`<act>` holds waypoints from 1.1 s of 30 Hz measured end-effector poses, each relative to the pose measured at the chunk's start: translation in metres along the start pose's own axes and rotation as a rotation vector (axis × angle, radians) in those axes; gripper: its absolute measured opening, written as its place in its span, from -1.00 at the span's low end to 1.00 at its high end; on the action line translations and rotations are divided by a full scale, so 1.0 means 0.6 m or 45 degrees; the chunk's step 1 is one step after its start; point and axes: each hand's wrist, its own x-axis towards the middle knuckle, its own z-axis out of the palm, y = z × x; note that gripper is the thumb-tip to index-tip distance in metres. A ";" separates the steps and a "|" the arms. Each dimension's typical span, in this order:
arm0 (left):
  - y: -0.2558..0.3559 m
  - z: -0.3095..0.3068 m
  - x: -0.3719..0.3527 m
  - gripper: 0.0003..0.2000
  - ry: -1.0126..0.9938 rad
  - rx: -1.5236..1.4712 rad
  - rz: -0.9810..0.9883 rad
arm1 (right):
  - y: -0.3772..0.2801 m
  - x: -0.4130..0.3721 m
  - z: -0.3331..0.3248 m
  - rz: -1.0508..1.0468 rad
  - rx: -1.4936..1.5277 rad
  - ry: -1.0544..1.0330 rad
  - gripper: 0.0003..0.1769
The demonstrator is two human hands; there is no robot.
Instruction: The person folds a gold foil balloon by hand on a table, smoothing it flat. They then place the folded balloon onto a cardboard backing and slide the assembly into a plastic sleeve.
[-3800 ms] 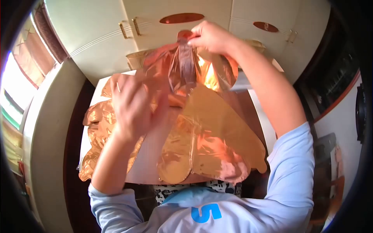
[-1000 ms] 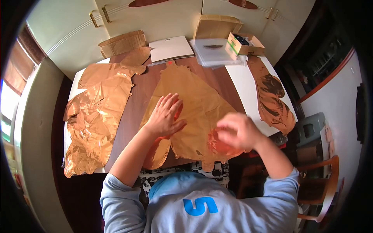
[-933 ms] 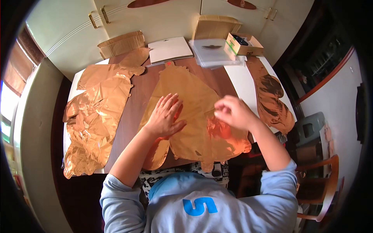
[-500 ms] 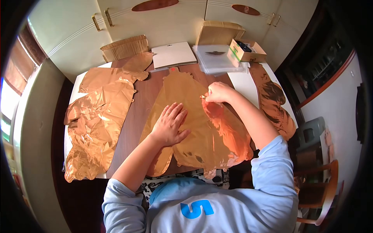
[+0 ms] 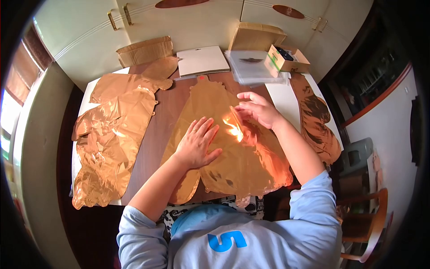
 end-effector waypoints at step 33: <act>-0.005 -0.029 0.022 -0.35 0.141 -0.111 0.067 | 0.103 -0.016 -0.015 -0.717 -2.027 -0.127 -0.25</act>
